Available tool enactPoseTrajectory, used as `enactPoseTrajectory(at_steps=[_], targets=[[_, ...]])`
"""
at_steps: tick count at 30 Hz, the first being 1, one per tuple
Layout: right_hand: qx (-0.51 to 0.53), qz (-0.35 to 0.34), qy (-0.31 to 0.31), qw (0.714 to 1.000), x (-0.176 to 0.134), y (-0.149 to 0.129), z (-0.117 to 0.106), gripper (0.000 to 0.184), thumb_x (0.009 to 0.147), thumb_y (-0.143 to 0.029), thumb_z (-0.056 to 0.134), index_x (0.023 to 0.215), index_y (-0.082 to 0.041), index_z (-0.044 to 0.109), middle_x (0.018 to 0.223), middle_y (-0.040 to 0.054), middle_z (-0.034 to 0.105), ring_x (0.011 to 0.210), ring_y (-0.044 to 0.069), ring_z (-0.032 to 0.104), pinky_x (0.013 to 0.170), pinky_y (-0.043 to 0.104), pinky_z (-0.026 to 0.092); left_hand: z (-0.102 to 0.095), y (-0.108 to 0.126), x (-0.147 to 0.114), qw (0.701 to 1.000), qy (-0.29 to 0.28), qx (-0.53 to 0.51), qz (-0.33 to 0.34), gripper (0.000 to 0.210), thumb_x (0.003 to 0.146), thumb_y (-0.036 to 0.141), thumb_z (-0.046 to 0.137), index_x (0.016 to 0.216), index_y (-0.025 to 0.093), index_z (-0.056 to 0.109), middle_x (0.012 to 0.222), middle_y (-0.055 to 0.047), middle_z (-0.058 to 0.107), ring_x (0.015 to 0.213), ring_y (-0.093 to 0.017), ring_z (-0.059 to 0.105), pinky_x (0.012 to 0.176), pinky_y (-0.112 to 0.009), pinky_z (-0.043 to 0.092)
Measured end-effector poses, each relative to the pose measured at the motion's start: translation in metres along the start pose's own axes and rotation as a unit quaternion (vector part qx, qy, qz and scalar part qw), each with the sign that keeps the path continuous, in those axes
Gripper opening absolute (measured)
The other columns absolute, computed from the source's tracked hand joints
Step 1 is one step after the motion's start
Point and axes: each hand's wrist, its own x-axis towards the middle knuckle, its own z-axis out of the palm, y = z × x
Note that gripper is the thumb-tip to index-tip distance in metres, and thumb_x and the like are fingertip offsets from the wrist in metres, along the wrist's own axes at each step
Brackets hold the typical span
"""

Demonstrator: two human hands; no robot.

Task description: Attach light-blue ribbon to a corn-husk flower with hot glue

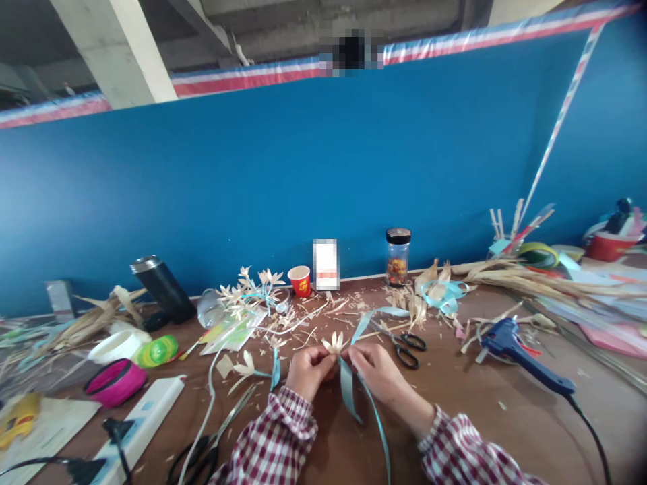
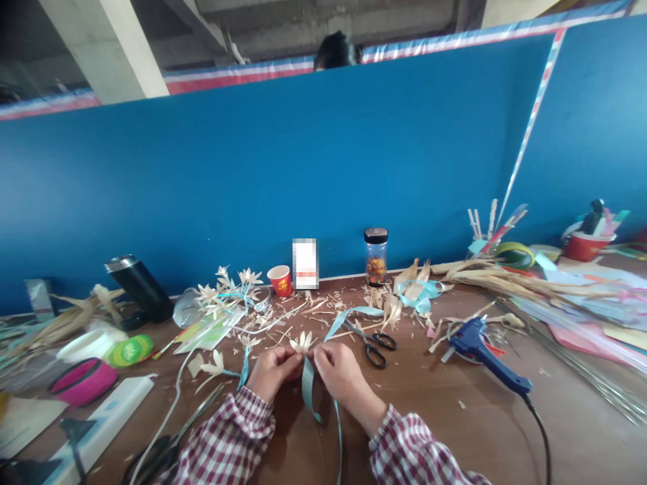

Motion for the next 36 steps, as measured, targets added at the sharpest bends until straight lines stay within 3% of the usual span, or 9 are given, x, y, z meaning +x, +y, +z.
enactPoseTrajectory(at_steps=[4, 7, 12, 22, 28, 36], targets=[[0.125, 0.032, -0.013, 0.992, 0.006, 0.007, 0.002, 0.018, 0.075, -0.023, 0.048, 0.074, -0.013, 0.063, 0.062, 0.0016, 0.059, 0.055, 0.012, 0.049, 0.053, 0.023, 0.038, 0.000, 0.009, -0.005, 0.999, -0.035, -0.019, -0.005, 0.030, 0.055, 0.039, 0.077, 0.064, 0.013, 0.065, 0.057, 0.001, 0.062, 0.053, -0.011, 0.057, 0.059, -0.025, 0.049], [0.197, 0.074, -0.037, 0.977, 0.007, 0.009, 0.005, 0.018, 0.075, -0.031, 0.053, 0.077, -0.015, 0.061, 0.056, -0.0024, 0.052, 0.046, 0.009, 0.042, 0.045, 0.021, 0.033, 0.001, 0.014, -0.007, 0.999, -0.037, -0.024, -0.009, 0.030, 0.054, 0.039, 0.078, 0.064, 0.013, 0.065, 0.057, 0.001, 0.062, 0.052, -0.011, 0.057, 0.058, -0.024, 0.049], [0.249, 0.083, -0.045, 0.964, 0.009, 0.013, 0.007, 0.023, 0.072, -0.037, 0.060, 0.073, -0.014, 0.060, 0.055, -0.0029, 0.052, 0.046, 0.008, 0.042, 0.046, 0.021, 0.033, 0.001, 0.013, -0.007, 0.999, -0.046, -0.013, -0.009, 0.032, 0.056, 0.041, 0.077, 0.066, 0.013, 0.066, 0.059, 0.000, 0.064, 0.054, -0.011, 0.058, 0.060, -0.025, 0.050], [0.218, 0.057, -0.053, 0.973, 0.008, 0.013, 0.005, 0.023, 0.072, -0.035, 0.060, 0.067, -0.013, 0.058, 0.049, -0.0055, 0.044, 0.043, 0.006, 0.033, 0.042, 0.020, 0.025, 0.000, 0.010, -0.007, 0.998, -0.063, -0.002, 0.006, 0.032, 0.057, 0.040, 0.077, 0.065, 0.011, 0.067, 0.059, -0.002, 0.065, 0.055, -0.012, 0.059, 0.060, -0.026, 0.051], [0.170, 0.016, -0.043, 0.984, 0.009, 0.019, 0.006, 0.019, 0.075, -0.030, 0.058, 0.069, -0.012, 0.061, 0.057, -0.0008, 0.055, 0.051, 0.009, 0.043, 0.050, 0.022, 0.033, 0.002, 0.013, -0.009, 0.998, -0.061, 0.003, 0.011, 0.030, 0.057, 0.038, 0.077, 0.064, 0.011, 0.068, 0.056, -0.001, 0.064, 0.052, -0.011, 0.058, 0.058, -0.025, 0.050], [0.150, 0.022, -0.044, 0.987, 0.008, 0.023, 0.008, 0.017, 0.076, -0.028, 0.057, 0.072, -0.012, 0.061, 0.063, 0.0022, 0.061, 0.057, 0.012, 0.051, 0.052, 0.023, 0.039, 0.002, 0.015, -0.011, 0.998, -0.068, 0.006, 0.016, 0.029, 0.058, 0.038, 0.076, 0.063, 0.011, 0.067, 0.056, -0.001, 0.064, 0.052, -0.011, 0.058, 0.056, -0.024, 0.049]])
